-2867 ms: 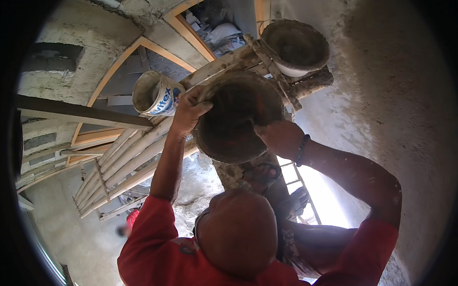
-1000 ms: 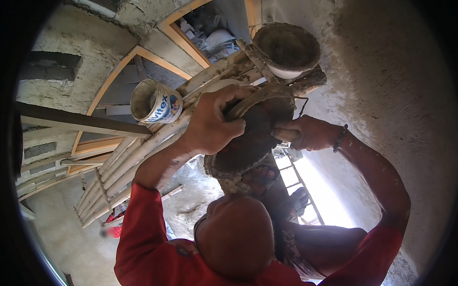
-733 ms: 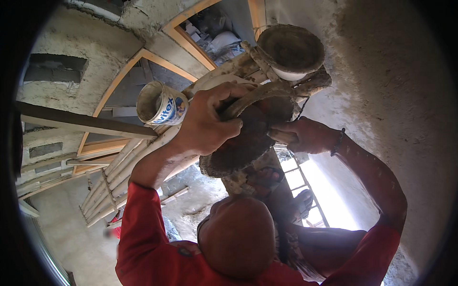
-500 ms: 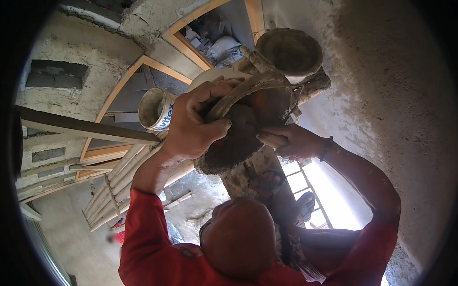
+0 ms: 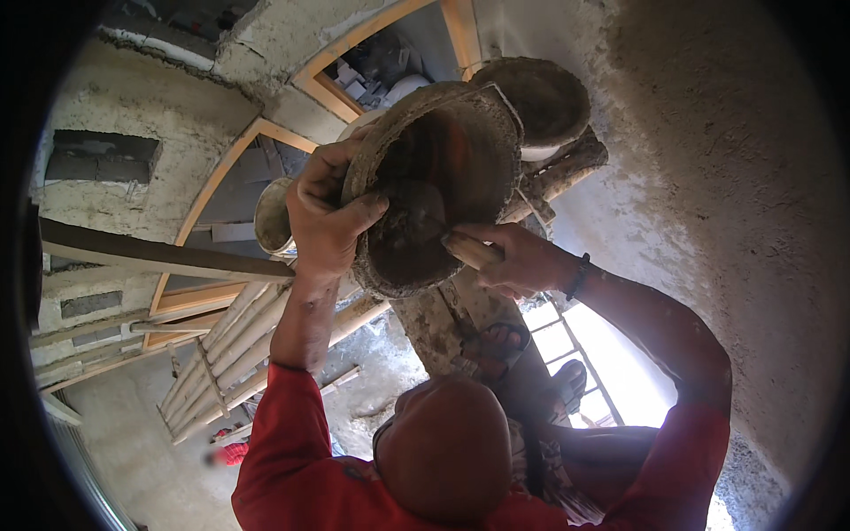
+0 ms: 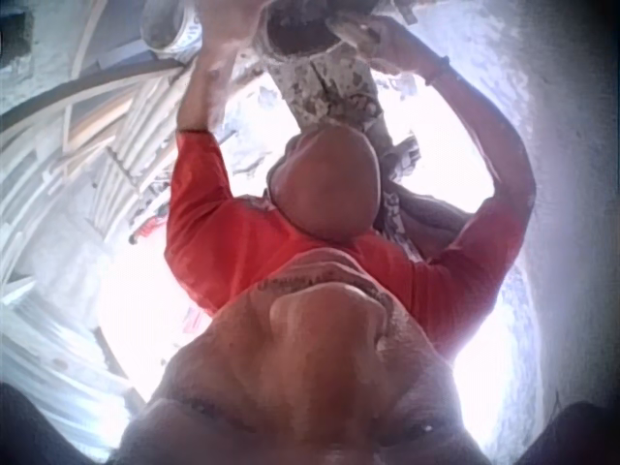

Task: The person mixes plaster in a bucket with a trowel and applies it to a wall while standing on wooden scaffolding.

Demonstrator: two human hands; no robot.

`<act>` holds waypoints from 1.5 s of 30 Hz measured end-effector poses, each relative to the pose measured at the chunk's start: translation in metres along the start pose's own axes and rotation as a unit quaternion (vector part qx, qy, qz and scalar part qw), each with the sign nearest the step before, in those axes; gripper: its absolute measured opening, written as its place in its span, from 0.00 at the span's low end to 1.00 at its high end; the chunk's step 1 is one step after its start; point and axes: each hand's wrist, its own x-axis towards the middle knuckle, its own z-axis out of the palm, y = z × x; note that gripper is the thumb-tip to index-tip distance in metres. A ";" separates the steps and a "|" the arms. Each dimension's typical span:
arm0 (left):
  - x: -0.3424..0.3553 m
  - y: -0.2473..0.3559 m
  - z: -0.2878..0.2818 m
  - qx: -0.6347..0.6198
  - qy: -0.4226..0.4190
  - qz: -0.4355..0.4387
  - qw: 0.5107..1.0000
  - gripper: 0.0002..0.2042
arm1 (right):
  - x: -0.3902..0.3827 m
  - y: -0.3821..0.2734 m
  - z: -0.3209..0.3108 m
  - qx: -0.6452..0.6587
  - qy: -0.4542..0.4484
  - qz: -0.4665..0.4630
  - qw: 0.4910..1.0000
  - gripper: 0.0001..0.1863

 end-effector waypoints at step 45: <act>-0.007 -0.129 -0.033 -0.107 0.379 -0.037 0.918 0.19 | 0.015 0.023 -0.150 -0.443 0.450 -0.005 0.776 0.35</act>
